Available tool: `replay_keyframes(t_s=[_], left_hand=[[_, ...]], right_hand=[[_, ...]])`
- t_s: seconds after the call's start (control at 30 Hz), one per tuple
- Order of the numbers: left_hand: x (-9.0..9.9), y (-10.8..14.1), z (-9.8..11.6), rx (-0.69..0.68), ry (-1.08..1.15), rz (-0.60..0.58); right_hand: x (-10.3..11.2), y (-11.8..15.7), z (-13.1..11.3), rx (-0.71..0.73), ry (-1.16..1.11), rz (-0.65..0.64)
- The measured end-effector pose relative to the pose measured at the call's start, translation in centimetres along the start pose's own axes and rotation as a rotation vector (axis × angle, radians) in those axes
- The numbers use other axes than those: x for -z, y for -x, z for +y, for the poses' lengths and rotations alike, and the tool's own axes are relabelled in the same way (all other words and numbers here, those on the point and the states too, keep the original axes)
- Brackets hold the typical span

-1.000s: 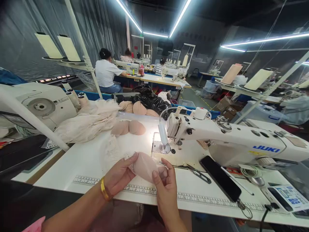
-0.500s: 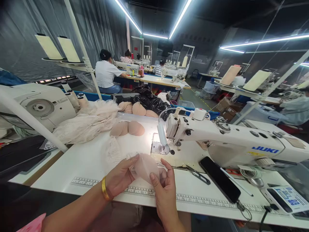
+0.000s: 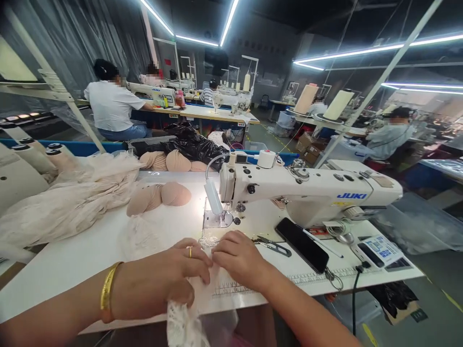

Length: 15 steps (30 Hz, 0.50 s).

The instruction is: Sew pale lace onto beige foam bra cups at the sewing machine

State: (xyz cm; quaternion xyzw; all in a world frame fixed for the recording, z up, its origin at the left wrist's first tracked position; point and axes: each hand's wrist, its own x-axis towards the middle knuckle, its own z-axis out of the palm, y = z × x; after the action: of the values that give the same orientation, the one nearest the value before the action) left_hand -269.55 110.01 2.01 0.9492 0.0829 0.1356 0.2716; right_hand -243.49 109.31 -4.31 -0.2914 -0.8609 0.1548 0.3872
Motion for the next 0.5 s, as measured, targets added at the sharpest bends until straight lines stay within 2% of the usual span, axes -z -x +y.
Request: replay_keyframes(t_s=[0.07,0.1,0.17,0.23,0.3,0.4,0.5], left_hand=[[-0.1,-1.5,-2.3,-0.011,-0.22,-0.032],[-0.2,-2.2,-3.5,-0.004,-0.255,-0.057],[-0.2,-3.1,-5.9,0.02,-0.264,-0.105],[-0.1,-3.5,-7.5,0.044,-0.261,-0.123],[-0.1,-3.4,-8.1,0.07,-0.254,-0.107],[-0.4,-3.2,-8.0,0.102,-0.234,-0.052],[-0.7,-3.3,-7.7,0.122,-0.229,-0.023]], right_hand=[[0.5,-1.3,2.6,0.192,0.336,-0.132],[0.5,-1.8,3.7,0.237,0.461,-0.177],[0.3,-2.2,5.5,0.226,0.564,-0.204],[0.3,-1.9,6.5,0.163,0.548,-0.19],[0.5,-1.3,6.7,0.11,0.478,-0.182],[1.0,-0.5,6.5,0.078,0.392,-0.195],[1.1,-0.5,6.3,0.036,0.409,-0.159]])
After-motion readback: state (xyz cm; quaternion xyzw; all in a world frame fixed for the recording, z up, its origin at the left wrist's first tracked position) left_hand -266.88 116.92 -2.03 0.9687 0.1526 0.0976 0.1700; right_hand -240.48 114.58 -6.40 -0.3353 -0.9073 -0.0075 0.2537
